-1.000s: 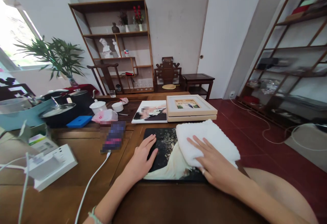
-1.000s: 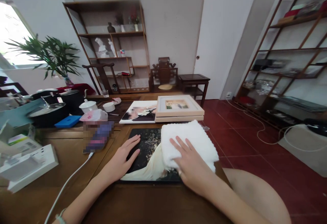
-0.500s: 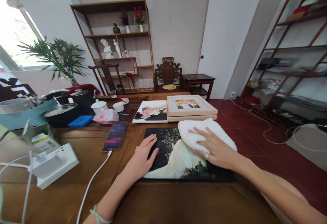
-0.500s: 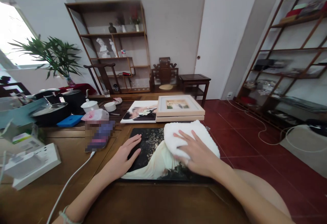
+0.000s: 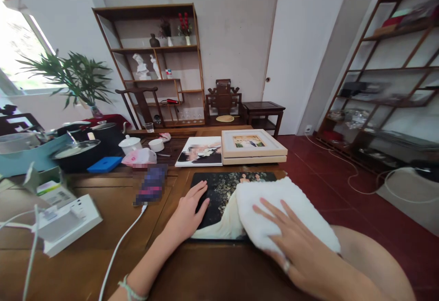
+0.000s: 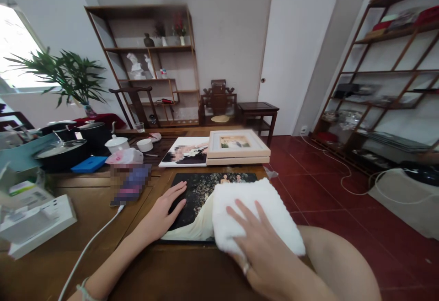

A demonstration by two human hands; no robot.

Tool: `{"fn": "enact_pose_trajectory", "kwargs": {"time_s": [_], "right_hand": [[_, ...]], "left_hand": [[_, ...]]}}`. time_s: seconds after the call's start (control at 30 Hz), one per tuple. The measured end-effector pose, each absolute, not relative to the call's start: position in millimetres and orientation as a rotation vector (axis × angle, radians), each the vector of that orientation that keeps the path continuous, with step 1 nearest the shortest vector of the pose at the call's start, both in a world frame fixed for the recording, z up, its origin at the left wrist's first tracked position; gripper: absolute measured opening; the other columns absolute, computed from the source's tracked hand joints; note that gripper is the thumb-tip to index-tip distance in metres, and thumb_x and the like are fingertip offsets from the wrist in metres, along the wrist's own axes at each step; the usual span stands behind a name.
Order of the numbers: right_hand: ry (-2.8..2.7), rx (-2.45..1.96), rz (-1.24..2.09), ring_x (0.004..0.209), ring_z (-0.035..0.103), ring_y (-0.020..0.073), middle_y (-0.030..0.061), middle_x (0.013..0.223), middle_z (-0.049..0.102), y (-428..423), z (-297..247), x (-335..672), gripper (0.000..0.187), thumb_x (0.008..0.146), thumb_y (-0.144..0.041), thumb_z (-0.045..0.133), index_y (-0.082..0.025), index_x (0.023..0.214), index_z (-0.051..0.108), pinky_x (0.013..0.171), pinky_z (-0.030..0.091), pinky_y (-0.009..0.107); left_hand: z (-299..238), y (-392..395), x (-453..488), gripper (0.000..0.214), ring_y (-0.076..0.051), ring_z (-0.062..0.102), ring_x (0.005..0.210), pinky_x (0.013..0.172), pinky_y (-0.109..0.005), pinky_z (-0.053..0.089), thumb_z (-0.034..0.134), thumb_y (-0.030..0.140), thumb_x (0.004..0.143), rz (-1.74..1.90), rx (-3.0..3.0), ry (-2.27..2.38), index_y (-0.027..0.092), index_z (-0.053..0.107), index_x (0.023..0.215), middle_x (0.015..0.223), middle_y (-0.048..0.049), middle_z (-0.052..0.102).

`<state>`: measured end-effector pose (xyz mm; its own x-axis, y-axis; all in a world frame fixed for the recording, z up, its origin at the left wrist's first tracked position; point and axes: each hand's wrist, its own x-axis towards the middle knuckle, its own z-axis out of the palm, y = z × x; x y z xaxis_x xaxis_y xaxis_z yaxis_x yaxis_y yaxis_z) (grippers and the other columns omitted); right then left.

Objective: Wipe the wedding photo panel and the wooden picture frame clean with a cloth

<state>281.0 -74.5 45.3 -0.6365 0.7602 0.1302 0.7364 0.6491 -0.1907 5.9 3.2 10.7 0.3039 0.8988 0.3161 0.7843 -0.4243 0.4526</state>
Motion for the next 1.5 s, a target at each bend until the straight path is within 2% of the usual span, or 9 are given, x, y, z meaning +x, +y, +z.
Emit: {"fn": "enact_pose_trajectory", "kwargs": {"time_s": [0.2,0.4,0.63,0.83,0.97,1.03,1.2,1.4,1.5], "right_hand": [[-2.692,-1.001,0.137,0.133,0.021,0.0314,0.0006,0.142,0.035,-97.0,22.5,284.4,0.019,0.076,-0.016,0.054,-0.026,0.083,0.069,0.106,0.013,0.06],[-2.645,-1.141,0.178,0.132,0.025,0.0276,0.0076,0.138,0.042,-36.3,53.4,286.0,0.023,0.087,-0.031,0.045,-0.02,0.09,0.065,0.106,0.018,0.058],[-2.493,-1.306,0.061,0.129,0.032,0.0265,0.014,0.132,0.048,21.5,46.3,279.9,0.035,0.09,-0.035,0.04,-0.015,0.109,0.061,0.107,0.02,0.053],[-2.549,-1.305,0.129,0.132,0.025,0.028,0.0098,0.139,0.04,-41.6,44.0,268.7,0.028,0.088,-0.028,0.043,-0.019,0.103,0.064,0.105,0.018,0.058],[-2.72,-1.16,0.216,0.132,0.02,0.0343,0.0046,0.144,0.032,-85.8,37.0,261.3,0.02,0.074,-0.017,0.055,-0.023,0.088,0.069,0.103,0.017,0.063],[-2.769,-1.089,0.285,0.132,0.022,0.0351,0.0041,0.143,0.032,-92.6,39.3,260.6,0.023,0.071,-0.017,0.058,-0.024,0.09,0.069,0.103,0.018,0.062],[-2.66,-1.163,0.302,0.135,0.017,0.0261,0.0028,0.143,0.034,-57.7,56.2,264.4,0.023,0.086,-0.028,0.046,-0.021,0.096,0.065,0.109,0.013,0.054],[-2.601,-1.272,0.158,0.135,0.015,0.0262,0.0024,0.143,0.034,18.4,51.1,254.2,0.039,0.092,-0.04,0.036,-0.021,0.121,0.054,0.108,0.012,0.054],[-2.592,-1.314,0.131,0.135,0.015,0.0285,0.0022,0.143,0.035,24.1,47.6,246.0,0.038,0.092,-0.039,0.037,-0.021,0.12,0.055,0.107,0.011,0.056]], "left_hand": [[15.1,1.1,6.9,0.039,-0.022,0.037,0.129,0.104,-0.046,0.032,0.039,0.027,0.089,0.716,2.363,1.566,0.02,0.048,0.126,0.139,-0.0099,0.042],[19.8,-1.6,6.0,0.04,-0.024,0.033,0.131,0.101,-0.05,0.033,0.034,0.028,0.091,0.607,2.383,1.579,0.019,0.044,0.128,0.142,-0.0113,0.037],[16.1,-1.3,5.0,0.04,-0.022,0.033,0.132,0.105,-0.047,0.031,0.036,0.028,0.091,0.675,2.356,1.564,0.017,0.046,0.128,0.14,-0.011,0.04],[16.6,-1.0,7.9,0.041,-0.021,0.032,0.132,0.106,-0.044,0.03,0.035,0.027,0.091,0.672,2.347,1.581,0.015,0.045,0.128,0.141,-0.0112,0.039],[15.6,-0.6,8.7,0.041,-0.021,0.033,0.132,0.106,-0.044,0.029,0.036,0.026,0.09,0.669,2.349,1.595,0.014,0.046,0.128,0.14,-0.0111,0.039],[15.0,-0.9,8.2,0.041,-0.021,0.033,0.131,0.106,-0.044,0.03,0.036,0.026,0.09,0.669,2.354,1.597,0.014,0.046,0.128,0.14,-0.0115,0.04],[15.7,-1.2,6.8,0.04,-0.022,0.035,0.13,0.104,-0.044,0.032,0.037,0.027,0.089,0.693,2.376,1.58,0.016,0.047,0.127,0.139,-0.0112,0.041],[18.0,-1.7,7.0,0.039,-0.023,0.036,0.129,0.102,-0.045,0.034,0.039,0.027,0.089,0.704,2.358,1.566,0.017,0.048,0.126,0.139,-0.0114,0.041],[17.6,-2.3,7.3,0.039,-0.023,0.038,0.129,0.102,-0.046,0.034,0.04,0.027,0.089,0.733,2.336,1.571,0.018,0.049,0.126,0.138,-0.011,0.042]]}}
